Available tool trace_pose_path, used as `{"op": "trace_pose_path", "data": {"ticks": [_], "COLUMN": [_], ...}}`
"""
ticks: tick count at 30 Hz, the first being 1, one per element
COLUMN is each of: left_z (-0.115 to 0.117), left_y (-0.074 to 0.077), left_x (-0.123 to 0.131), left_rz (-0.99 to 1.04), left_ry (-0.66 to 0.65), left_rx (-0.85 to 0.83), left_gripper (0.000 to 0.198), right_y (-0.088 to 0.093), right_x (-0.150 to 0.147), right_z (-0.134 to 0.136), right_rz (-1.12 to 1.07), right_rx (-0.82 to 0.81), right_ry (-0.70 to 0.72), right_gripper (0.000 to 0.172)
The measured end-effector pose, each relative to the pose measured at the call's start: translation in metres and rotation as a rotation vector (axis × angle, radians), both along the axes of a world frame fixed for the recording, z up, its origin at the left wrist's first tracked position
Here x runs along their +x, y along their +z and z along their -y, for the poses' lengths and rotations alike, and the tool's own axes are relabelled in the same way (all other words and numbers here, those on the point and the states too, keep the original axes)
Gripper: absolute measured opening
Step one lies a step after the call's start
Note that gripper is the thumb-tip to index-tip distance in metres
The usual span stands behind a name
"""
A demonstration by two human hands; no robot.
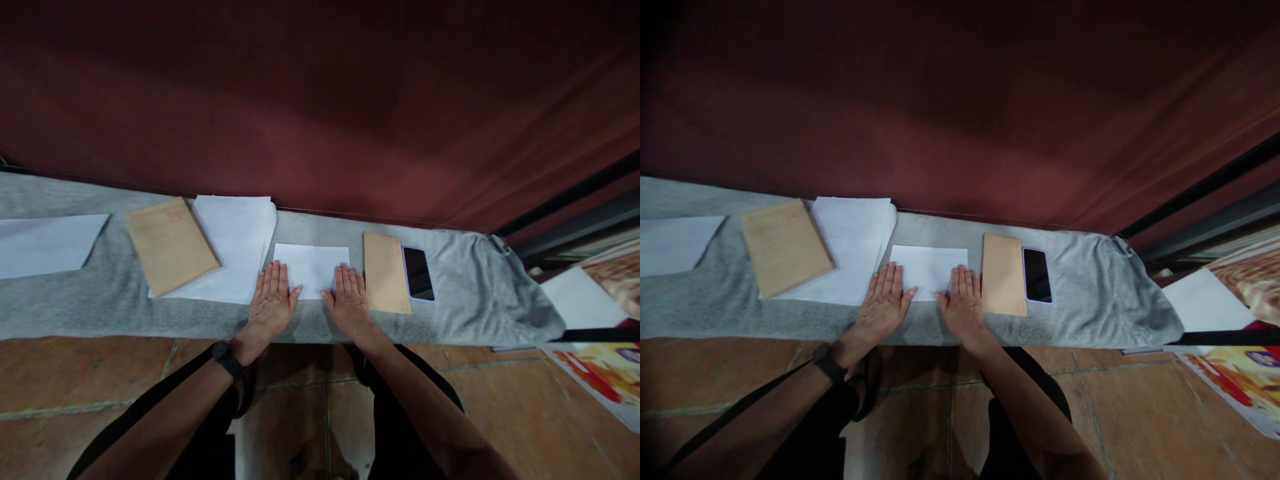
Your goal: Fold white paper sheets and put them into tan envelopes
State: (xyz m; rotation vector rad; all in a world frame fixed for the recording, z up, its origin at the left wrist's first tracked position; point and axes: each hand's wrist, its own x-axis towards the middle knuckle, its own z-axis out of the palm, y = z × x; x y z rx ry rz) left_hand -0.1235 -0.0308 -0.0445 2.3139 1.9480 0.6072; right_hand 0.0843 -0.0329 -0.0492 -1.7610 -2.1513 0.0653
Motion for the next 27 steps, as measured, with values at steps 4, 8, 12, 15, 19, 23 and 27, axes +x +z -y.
{"op": "trace_pose_path", "data": {"ticks": [4, 8, 12, 15, 19, 23, 27], "left_z": [0.0027, 0.0043, 0.0044, 0.0052, 0.0060, 0.0056, 0.0059], "left_y": [0.0007, 0.0021, 0.0034, 0.0037, 0.0033, 0.0032, 0.0040], "left_x": [-0.0021, -0.0030, -0.0035, -0.0042, -0.0047, -0.0049, -0.0060], "left_rz": [0.003, 0.004, 0.002, -0.005, -0.019, -0.043, -0.073], "left_ry": [0.006, 0.007, 0.012, 0.009, 0.011, 0.019, 0.022], "left_rx": [-0.008, -0.018, -0.030, -0.023, -0.014, -0.017, -0.010], "left_gripper": [0.072, 0.071, 0.071, 0.071, 0.070, 0.071, 0.070], "right_y": [0.0007, 0.0033, 0.0050, 0.0048, 0.0053, 0.0079, 0.0095], "right_x": [0.0014, 0.0018, 0.0020, 0.0027, 0.0036, 0.0045, 0.0060], "right_z": [0.0004, 0.0009, 0.0013, 0.0014, 0.0014, 0.0015, 0.0023], "right_rz": [0.001, 0.012, 0.023, 0.034, 0.061, 0.093, 0.123], "right_rx": [-0.009, -0.035, -0.042, -0.034, -0.035, -0.059, -0.064], "right_ry": [-0.003, -0.009, -0.014, -0.020, -0.031, -0.035, -0.040], "right_gripper": [0.073, 0.074, 0.074, 0.073, 0.074, 0.075, 0.075]}}
